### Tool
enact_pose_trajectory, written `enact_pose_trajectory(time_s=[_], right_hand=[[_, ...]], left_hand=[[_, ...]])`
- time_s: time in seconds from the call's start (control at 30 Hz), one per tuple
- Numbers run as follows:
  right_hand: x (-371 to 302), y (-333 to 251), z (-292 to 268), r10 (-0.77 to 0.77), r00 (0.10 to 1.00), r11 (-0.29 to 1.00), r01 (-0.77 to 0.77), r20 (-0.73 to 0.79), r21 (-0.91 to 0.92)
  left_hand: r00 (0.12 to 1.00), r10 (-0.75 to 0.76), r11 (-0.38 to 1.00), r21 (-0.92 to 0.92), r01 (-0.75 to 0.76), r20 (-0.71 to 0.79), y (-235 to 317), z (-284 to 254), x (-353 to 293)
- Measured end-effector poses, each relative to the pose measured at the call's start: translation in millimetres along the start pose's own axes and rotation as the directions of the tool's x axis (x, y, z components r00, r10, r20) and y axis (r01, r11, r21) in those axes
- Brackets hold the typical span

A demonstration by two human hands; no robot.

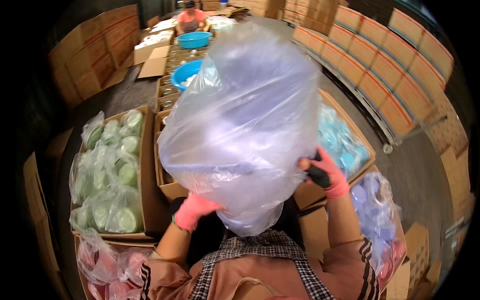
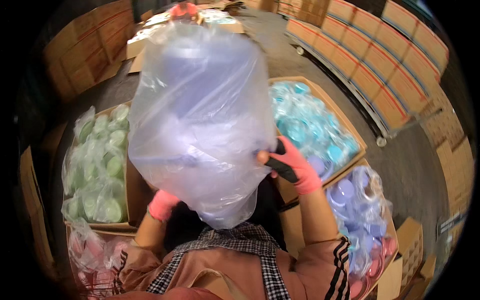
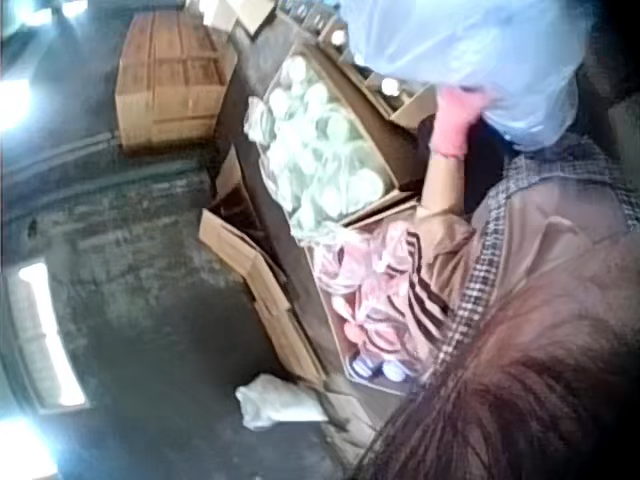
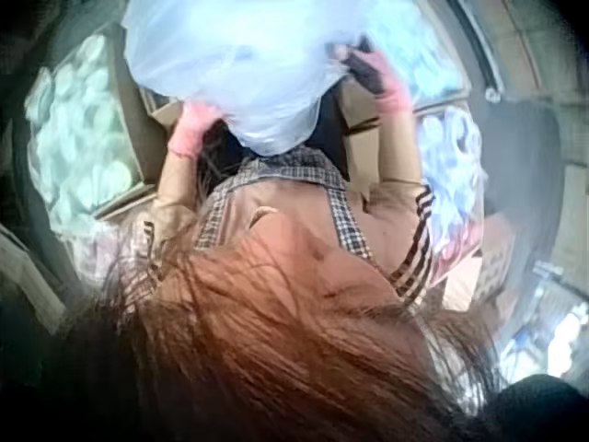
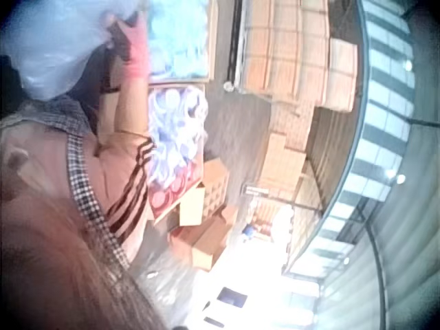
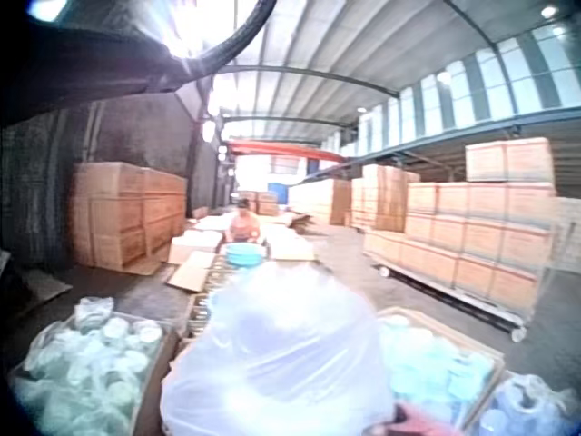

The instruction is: The person sits on the floor in a warehouse and packs plastic pitchers into cardboard boxes. They unwrap pitchers from plastic bags, insert metal strainers into the pitchers, secure the lids, and place the assembled units into boxes.

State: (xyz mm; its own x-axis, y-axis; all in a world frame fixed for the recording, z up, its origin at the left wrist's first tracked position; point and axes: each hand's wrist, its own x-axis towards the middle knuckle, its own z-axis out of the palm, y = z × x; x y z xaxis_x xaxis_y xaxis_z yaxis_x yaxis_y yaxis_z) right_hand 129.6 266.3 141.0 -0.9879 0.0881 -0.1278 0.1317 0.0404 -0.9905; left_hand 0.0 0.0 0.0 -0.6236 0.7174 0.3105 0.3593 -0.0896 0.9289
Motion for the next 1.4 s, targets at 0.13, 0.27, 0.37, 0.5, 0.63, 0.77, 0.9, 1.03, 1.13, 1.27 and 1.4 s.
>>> enact_pose_trajectory(time_s=[0.13,0.27,0.37,0.5,0.63,0.77,0.9,1.03,1.13,1.27,1.4], right_hand=[[68.8,68.0,75.6,0.033,0.999,0.999,-0.033,-0.004,0.002],[83.5,81.4,89.9,-0.02,0.982,0.989,0.047,0.189,-0.141],[87.4,96.4,95.9,-0.113,0.982,0.987,0.128,0.149,-0.094],[108.5,91.8,91.7,-0.198,0.955,0.968,0.226,0.22,-0.109],[122.9,54.3,72.6,0.009,0.917,0.988,-0.07,0.399,0.139],[157.9,113.6,54.4,-0.153,0.913,0.968,0.216,0.377,-0.13],[142.3,136.0,83.4,-0.079,0.993,0.997,0.08,0.082,-0.008],[84.3,163.5,75.8,-0.069,0.998,0.996,0.07,-0.016,0.063],[32.9,178.3,81.1,-0.096,0.992,0.995,0.098,-0.082,0.018],[52.5,171.6,99.3,-0.194,0.971,0.98,0.198,-0.137,0.011],[103.1,175.6,117.0,-0.094,0.99,0.977,0.112,-0.104,0.182]], left_hand=[[0.997,-0.005,0.976,0.216,0.021,-0.075,6.4,-49.9,-52.0],[0.982,-0.184,0.884,0.442,0.149,0.036,-4.3,-26.1,-94.9],[0.996,0.093,0.677,0.733,-0.067,0.005,-6.8,-16.7,-109.5],[0.987,-0.108,0.798,0.582,0.157,-0.118,-2.2,-23.3,-137.0],[0.973,0.209,0.532,0.846,-0.031,-0.096,19.2,-40.1,-147.4],[0.822,-0.501,0.339,-0.935,-0.102,-0.271,4.1,-67.3,-107.3],[0.863,-0.422,0.764,-0.621,0.173,-0.278,-3.8,-38.2,-91.6],[0.939,-0.312,0.94,0.097,0.327,-0.144,-8.5,17.8,-88.2],[0.957,-0.287,0.942,0.171,0.289,-0.037,3.6,18.7,-88.8],[0.956,-0.224,0.974,-0.089,0.211,-0.19,21.0,-32.1,-68.3],[0.963,-0.194,0.921,-0.374,0.112,-0.188,24.9,-65.5,-13.6]])
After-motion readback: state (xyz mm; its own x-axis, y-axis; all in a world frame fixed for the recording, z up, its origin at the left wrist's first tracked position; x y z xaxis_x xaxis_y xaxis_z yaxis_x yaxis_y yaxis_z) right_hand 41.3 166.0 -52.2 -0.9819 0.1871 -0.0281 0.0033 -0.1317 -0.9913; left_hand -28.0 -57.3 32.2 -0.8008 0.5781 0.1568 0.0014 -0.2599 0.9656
